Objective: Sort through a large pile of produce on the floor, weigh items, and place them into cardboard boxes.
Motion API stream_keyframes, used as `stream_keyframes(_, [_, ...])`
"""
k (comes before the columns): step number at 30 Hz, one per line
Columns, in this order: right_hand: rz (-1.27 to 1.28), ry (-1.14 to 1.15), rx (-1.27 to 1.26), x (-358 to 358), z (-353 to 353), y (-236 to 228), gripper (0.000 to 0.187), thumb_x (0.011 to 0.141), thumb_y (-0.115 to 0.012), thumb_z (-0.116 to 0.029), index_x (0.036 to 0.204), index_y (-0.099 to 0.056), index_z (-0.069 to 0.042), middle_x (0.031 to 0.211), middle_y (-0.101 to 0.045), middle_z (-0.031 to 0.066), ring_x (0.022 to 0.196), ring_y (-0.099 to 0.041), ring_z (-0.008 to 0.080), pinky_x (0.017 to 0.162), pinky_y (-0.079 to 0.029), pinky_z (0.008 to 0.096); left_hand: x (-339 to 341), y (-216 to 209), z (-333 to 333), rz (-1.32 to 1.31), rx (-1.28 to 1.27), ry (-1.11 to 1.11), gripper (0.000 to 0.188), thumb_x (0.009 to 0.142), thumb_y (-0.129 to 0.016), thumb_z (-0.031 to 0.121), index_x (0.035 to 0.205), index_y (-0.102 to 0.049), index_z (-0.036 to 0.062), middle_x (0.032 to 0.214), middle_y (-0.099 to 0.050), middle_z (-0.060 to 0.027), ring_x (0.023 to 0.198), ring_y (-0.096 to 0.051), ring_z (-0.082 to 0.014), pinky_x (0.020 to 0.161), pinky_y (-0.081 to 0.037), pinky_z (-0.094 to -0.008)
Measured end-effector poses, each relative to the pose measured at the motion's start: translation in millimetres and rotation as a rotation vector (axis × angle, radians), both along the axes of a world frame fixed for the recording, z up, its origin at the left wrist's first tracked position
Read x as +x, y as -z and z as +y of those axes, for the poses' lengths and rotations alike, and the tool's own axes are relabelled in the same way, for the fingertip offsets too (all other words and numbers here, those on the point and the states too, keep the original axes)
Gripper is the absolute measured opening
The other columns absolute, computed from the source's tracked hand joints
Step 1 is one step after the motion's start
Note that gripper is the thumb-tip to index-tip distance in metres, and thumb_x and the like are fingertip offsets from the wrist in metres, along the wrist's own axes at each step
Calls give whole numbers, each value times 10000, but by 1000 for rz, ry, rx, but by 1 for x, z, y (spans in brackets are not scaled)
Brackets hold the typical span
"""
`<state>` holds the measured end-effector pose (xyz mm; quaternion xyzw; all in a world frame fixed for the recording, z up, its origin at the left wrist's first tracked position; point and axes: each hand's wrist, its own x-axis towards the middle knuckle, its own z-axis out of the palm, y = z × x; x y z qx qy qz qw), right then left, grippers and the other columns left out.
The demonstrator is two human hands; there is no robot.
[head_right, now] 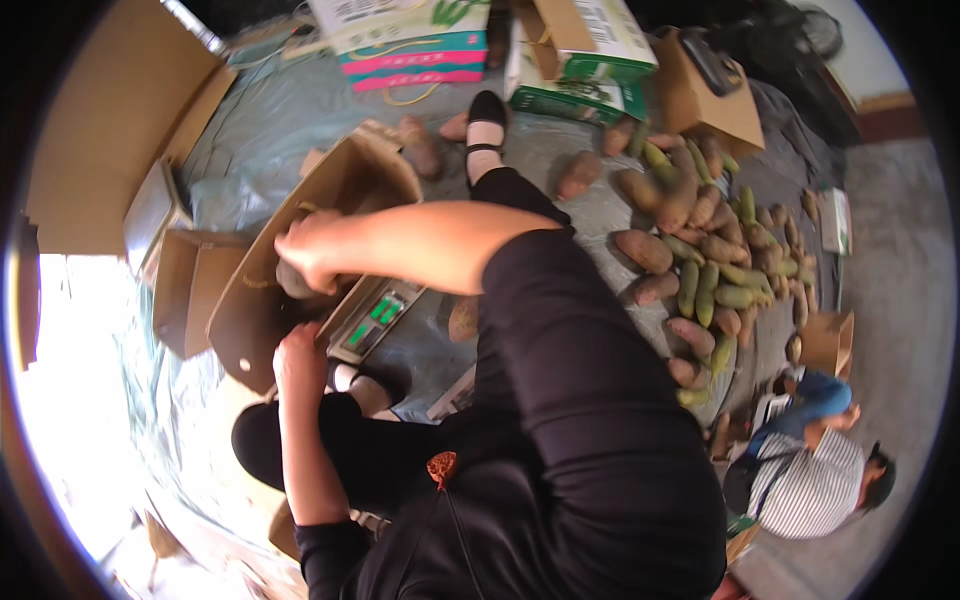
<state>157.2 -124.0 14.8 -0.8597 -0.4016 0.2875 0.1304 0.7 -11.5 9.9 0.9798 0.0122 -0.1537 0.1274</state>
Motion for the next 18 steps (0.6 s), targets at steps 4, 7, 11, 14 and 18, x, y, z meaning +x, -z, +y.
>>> stream_keyframes(4, [61,117,-222,-4,32,43,762,555,-798,-116,1239,-474,-34,1206,-544,152,1079,-568,292,808,-519,424,2,-6,-6,5,5,15,196,769,-519,9,910,-646,59,850,-615,-154,806,-609,-354,700,-487,-423])
stream_keyframes(7, [70,294,-260,-9,47,58,742,620,-784,-131,1278,-453,-40,1236,-542,137,1078,-573,294,770,-524,492,-3,-9,-3,-6,-11,-21,220,764,-521,-1,934,-648,57,864,-618,-156,811,-609,-352,701,-488,-419])
stream_keyframes(11, [169,319,-116,0,42,85,389,706,-698,-126,1076,-633,-24,1054,-655,121,979,-630,263,770,-529,393,1,-11,-6,7,2,6,214,769,-552,19,958,-648,53,873,-620,-157,812,-609,-349,699,-488,-416])
stream_keyframes(14, [116,79,-105,1,43,55,315,702,-677,-132,1003,-669,-38,1024,-663,119,971,-630,257,774,-520,367,1,-9,-5,6,-2,11,196,769,-588,53,957,-647,52,859,-617,-162,801,-609,-349,690,-484,-420])
stream_keyframes(18, [38,-49,217,22,4,-16,358,694,-653,-200,1034,-652,-90,958,-658,135,921,-620,310,766,-504,422,1,-1,-6,-3,-21,20,189,768,-598,75,948,-653,61,831,-613,-173,781,-606,-362,681,-477,-434])
